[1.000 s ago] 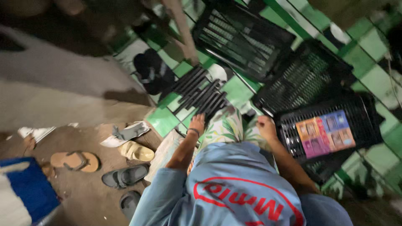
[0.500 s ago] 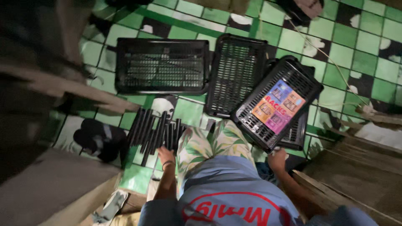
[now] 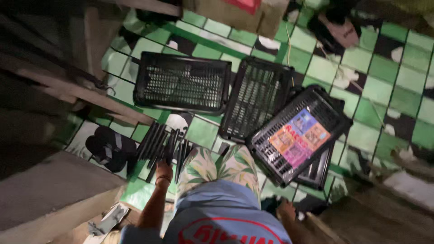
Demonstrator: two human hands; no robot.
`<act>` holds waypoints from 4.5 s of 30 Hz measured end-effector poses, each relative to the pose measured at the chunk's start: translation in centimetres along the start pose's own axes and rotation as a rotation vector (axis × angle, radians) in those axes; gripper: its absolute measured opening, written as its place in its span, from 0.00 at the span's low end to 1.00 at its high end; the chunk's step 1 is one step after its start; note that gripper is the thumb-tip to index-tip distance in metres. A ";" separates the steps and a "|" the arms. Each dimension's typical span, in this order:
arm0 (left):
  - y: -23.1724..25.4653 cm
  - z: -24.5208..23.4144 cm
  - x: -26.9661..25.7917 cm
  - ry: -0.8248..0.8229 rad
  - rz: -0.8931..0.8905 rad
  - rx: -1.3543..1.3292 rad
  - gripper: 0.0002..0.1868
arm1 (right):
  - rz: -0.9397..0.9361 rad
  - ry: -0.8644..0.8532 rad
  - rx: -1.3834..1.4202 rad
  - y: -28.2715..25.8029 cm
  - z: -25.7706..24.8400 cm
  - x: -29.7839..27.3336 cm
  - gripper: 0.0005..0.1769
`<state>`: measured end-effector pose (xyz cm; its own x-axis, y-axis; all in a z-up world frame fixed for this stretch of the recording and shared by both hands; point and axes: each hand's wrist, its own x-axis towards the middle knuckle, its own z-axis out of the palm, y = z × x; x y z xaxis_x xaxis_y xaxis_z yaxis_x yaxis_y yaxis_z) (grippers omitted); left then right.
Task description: The person assembles a black plastic rack by inserting metal rods into the frame and wiping the surfaces with a blue cloth. The person handles multiple rack trays and rods, arranging them on a tiled floor.
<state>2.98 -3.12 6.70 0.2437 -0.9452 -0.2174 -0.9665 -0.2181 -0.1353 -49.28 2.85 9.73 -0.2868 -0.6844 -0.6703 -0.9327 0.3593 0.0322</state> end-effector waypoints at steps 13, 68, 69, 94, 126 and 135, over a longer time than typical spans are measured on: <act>12.2 -19.0 4.6 -0.048 0.476 -2.080 0.25 | -0.286 0.194 0.741 3.6 -7.4 6.2 0.23; 8.9 -34.8 -1.1 0.955 0.331 -1.126 0.15 | -1.292 0.740 1.051 -31.8 -27.9 -13.0 0.12; 8.4 -35.9 -1.0 0.964 0.404 -1.139 0.15 | -1.367 0.722 0.975 -31.6 -28.6 -13.3 0.12; 5.7 -38.3 2.3 -0.035 0.545 -2.098 0.27 | -1.077 0.442 1.402 -28.0 -23.5 -3.9 0.19; 5.8 -31.1 14.8 0.085 0.520 -2.533 0.20 | -1.165 -0.269 0.971 -29.6 -18.1 3.9 0.31; 10.7 -23.4 18.5 0.349 0.453 -1.216 0.24 | -1.416 0.452 0.499 -36.8 -35.0 -0.9 0.33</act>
<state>-4.69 -28.66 23.89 0.0287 -0.9634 0.2665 -0.4579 0.2243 0.8602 -22.39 -31.94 35.15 0.6014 -0.7276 0.3299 -0.3526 -0.6123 -0.7076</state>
